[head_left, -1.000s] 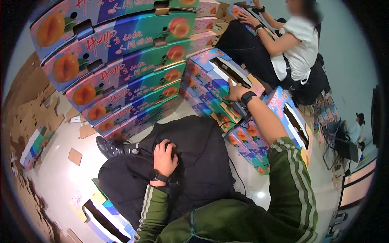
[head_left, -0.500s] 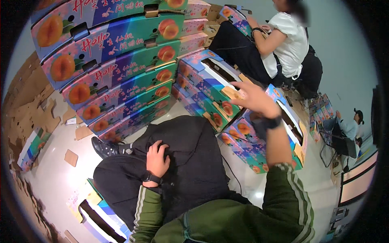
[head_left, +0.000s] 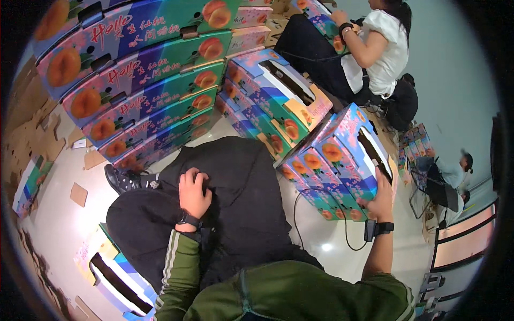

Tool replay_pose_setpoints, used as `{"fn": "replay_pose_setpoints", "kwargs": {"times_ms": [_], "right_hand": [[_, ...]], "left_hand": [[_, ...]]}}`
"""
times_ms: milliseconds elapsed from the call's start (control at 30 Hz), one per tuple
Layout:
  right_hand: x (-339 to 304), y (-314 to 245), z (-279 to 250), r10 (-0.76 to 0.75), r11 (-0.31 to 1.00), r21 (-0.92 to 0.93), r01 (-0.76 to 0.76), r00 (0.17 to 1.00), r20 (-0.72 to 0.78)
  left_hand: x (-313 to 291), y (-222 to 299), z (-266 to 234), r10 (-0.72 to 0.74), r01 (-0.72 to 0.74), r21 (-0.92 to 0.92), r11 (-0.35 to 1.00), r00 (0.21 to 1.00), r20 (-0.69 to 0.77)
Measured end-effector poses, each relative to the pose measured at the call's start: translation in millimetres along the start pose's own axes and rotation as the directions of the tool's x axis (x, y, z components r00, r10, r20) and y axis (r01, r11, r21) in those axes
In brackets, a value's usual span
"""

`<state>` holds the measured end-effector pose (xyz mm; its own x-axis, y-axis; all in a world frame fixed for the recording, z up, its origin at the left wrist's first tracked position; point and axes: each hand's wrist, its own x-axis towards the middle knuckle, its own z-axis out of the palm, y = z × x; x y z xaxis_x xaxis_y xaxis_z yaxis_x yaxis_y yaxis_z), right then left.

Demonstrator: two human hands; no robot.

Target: Assembling and stacking cardboard fruit boxes in a factory setting.

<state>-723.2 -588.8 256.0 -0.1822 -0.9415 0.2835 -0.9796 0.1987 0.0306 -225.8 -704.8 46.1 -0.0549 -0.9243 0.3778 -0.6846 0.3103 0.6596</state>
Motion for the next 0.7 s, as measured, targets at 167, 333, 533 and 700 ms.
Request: {"fn": "replay_pose_setpoints", "kwargs": {"times_ms": [167,333,533,700], "right_hand": [[27,-25,-18,-0.050,0.998,0.045,0.052,0.998,-0.036],[93,-82,-42,-0.195,0.979,0.017,0.202,0.964,-0.181],[228,-166,-9,-0.260,0.952,0.134,0.274,0.959,-0.116],[294,-227,49,-0.248,0.962,0.127,0.240,0.968,0.048]], "left_hand": [[-5,-5,2,0.002,-0.003,-0.026,1.000,1.000,-0.026],[-4,-7,0,0.015,-0.017,-0.053,0.998,1.000,-0.023],[-5,-8,-4,0.007,-0.008,-0.048,0.999,0.999,-0.033],[-7,-11,2,0.032,-0.034,-0.065,0.997,0.999,-0.041]]}}
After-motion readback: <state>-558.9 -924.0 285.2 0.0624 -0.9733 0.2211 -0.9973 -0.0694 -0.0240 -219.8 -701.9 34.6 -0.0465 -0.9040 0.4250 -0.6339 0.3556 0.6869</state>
